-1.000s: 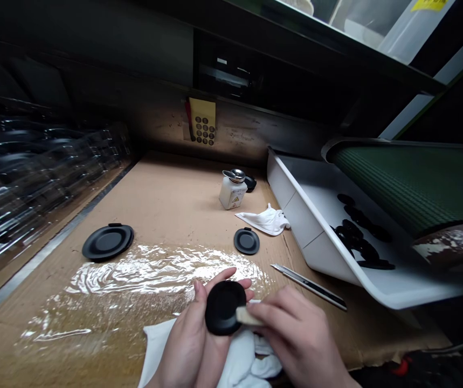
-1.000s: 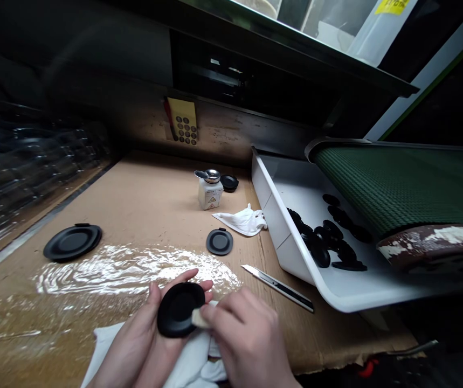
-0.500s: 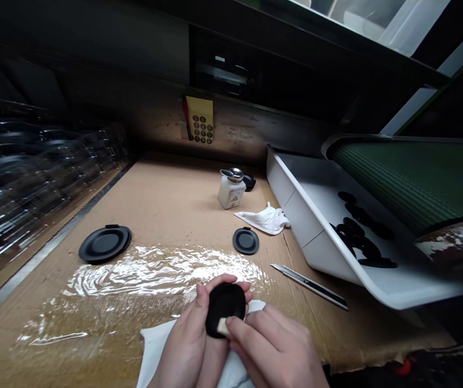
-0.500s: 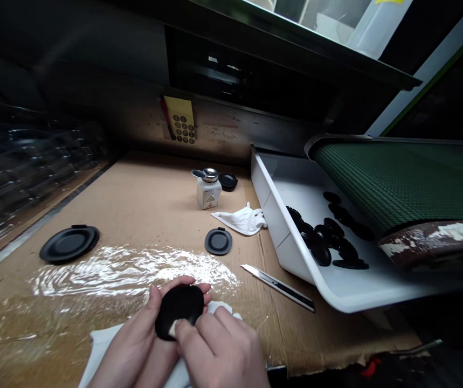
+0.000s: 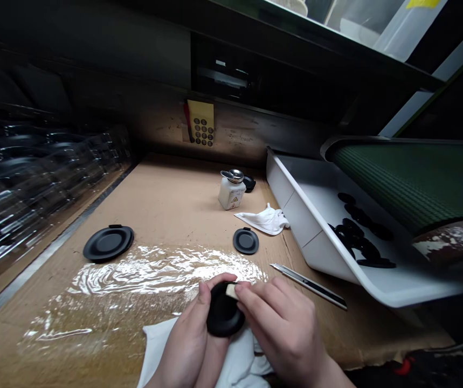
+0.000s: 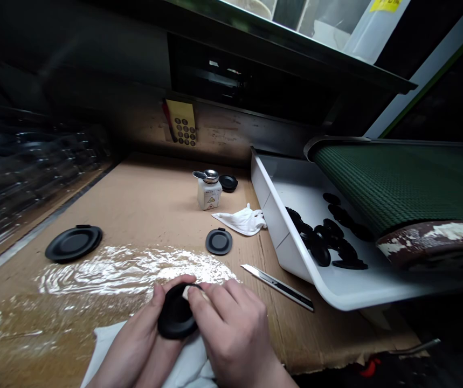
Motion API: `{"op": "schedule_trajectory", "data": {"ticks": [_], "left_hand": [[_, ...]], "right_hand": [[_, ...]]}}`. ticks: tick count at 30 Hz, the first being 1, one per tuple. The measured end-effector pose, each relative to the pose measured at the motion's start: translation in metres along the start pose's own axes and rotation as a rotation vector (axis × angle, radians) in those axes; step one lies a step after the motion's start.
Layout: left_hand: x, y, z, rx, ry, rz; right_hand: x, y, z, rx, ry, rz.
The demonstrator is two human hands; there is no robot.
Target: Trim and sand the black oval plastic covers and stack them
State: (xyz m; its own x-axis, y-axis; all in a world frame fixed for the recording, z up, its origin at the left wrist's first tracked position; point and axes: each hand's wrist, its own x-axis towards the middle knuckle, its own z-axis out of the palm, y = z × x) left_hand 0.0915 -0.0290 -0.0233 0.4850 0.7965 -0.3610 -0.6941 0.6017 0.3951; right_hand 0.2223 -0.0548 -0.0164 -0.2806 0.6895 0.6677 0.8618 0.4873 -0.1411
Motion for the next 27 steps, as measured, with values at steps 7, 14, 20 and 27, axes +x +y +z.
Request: {"op": "schedule_trajectory", "data": {"ticks": [7,14,20,27], "left_hand": [[0.0,-0.003,0.003,-0.066,0.136,0.018],[-0.003,0.0,0.004,-0.065,0.071,-0.004],[-0.004,0.006,0.004,0.04,0.135,-0.052],[-0.004,0.002,0.004,0.044,0.021,-0.061]], "right_hand": [[0.01,-0.02,0.028,-0.056,0.086,0.061],[0.036,-0.008,0.011,0.307,0.151,0.394],[-0.002,0.032,-0.024,0.213,0.08,0.42],[0.007,0.014,-0.024,0.139,-0.09,0.026]]}}
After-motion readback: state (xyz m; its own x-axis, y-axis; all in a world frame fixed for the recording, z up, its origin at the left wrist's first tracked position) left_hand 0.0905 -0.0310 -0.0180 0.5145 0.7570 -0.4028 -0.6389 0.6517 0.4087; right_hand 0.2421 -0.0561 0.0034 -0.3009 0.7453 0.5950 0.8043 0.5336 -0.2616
